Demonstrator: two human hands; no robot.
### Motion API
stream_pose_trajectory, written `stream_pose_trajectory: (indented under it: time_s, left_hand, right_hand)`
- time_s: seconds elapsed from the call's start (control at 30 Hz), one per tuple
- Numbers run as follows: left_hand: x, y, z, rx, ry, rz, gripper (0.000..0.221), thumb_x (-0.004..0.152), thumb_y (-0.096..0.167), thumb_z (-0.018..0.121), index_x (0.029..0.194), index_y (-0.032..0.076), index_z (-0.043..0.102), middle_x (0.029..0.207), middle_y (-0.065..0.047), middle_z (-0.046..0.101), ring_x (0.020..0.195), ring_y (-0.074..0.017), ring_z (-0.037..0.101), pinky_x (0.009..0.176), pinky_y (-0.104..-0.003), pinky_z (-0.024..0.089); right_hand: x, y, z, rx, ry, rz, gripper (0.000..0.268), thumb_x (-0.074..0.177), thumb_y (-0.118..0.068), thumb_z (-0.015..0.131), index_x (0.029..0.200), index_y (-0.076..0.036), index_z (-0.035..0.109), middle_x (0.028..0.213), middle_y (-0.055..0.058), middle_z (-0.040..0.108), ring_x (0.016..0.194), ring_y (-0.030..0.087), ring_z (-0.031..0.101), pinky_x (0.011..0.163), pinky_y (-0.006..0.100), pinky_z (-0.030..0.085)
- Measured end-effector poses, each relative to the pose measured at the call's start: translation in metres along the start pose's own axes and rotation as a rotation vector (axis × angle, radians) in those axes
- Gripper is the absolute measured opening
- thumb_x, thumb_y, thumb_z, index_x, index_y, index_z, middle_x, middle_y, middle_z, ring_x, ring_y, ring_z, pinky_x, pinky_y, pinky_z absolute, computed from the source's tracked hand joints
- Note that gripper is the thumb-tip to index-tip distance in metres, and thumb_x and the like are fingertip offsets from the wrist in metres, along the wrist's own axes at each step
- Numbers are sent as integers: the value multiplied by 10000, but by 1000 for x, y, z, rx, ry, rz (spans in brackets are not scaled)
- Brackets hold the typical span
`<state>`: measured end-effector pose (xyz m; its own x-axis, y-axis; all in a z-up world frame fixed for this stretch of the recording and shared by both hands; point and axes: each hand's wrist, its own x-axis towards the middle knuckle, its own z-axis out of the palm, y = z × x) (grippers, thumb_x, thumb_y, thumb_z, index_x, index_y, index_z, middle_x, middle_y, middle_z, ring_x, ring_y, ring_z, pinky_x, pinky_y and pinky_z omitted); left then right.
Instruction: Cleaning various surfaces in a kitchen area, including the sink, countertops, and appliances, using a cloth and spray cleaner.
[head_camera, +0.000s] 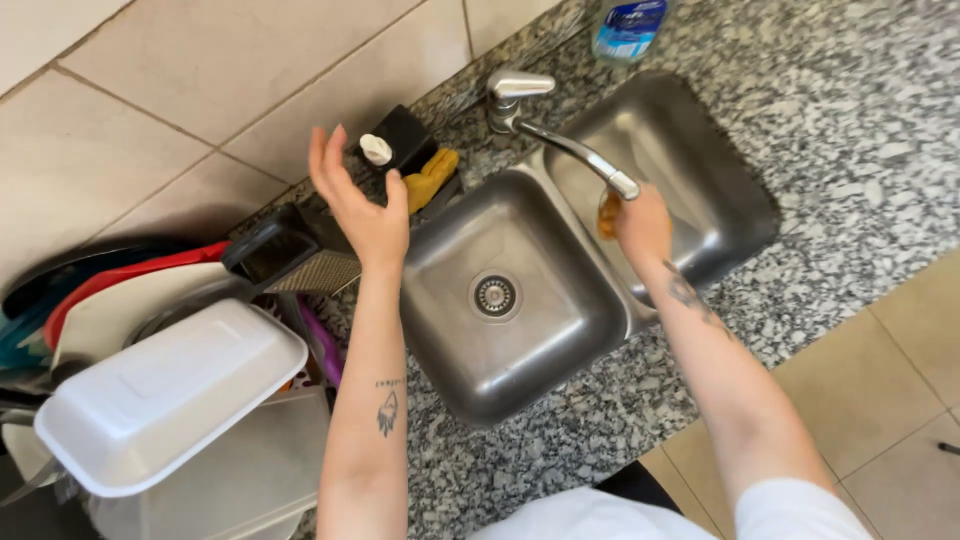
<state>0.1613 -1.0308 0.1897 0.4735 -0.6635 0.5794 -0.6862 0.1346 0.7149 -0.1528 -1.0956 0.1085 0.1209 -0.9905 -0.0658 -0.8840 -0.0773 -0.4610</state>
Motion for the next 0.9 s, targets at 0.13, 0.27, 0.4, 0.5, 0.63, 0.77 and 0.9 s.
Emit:
stream_pose_trajectory:
  time_s: [0.13,0.27,0.4,0.5,0.63,0.77,0.9]
  left_hand:
    - [6,88,20,-45,-14,195,307,824,40,535,1131,42,515,1184,-137,520,1135,-303,499,1024,-417,383]
    - [9,64,110,307,-357,173,476,891,33,520,1340,66,366,1392,-139,368,1266,-351,425,1044,-465,408]
    - [22,24,192,807,-621,5,592,885,188,566,1406,126,293,1427,-181,294,1236,-476,355,925,-528,433]
    - [19,-3,233,1069,-420,80,455,812,317,705,1111,86,453,1143,-205,464,669,-309,627,451,-367,532]
    - [22,-2,225,1062,-378,130,285,847,123,614,1086,25,492,1129,-229,510,606,-315,630,434,-346,516]
    - [33,25,218,918,-516,-97,341,883,128,590,1158,-2,436,1201,-231,443,724,-380,598,478,-441,513]
    - [8,96,189,723,-457,-148,661,907,142,644,1421,56,237,1459,-252,246,1073,-482,552,809,-528,512]
  right_hand:
    - [-27,104,-16,64,115,-322,414,766,-1,437,1110,-56,663,1048,168,665,947,357,592,860,419,432]
    - [-40,117,-63,107,-29,-293,350,861,20,407,1078,-57,670,1012,133,679,920,307,619,826,424,457]
    - [-34,120,-93,135,-425,-158,320,885,-90,408,1035,-147,685,1089,58,672,966,243,628,860,383,461]
    - [-29,142,-86,116,-502,-442,239,885,-163,550,1074,-74,667,1065,116,677,976,261,640,936,377,480]
    - [-21,158,-78,157,-543,-517,242,890,-162,538,1081,-81,663,1065,103,680,978,282,624,919,421,471]
    - [-10,147,-101,111,-684,-566,401,845,-355,517,1118,-78,614,1088,111,644,996,284,589,899,452,444]
    - [-6,160,-139,-151,-877,-689,983,605,-734,661,1409,-289,312,1487,32,263,1281,280,317,1007,504,270]
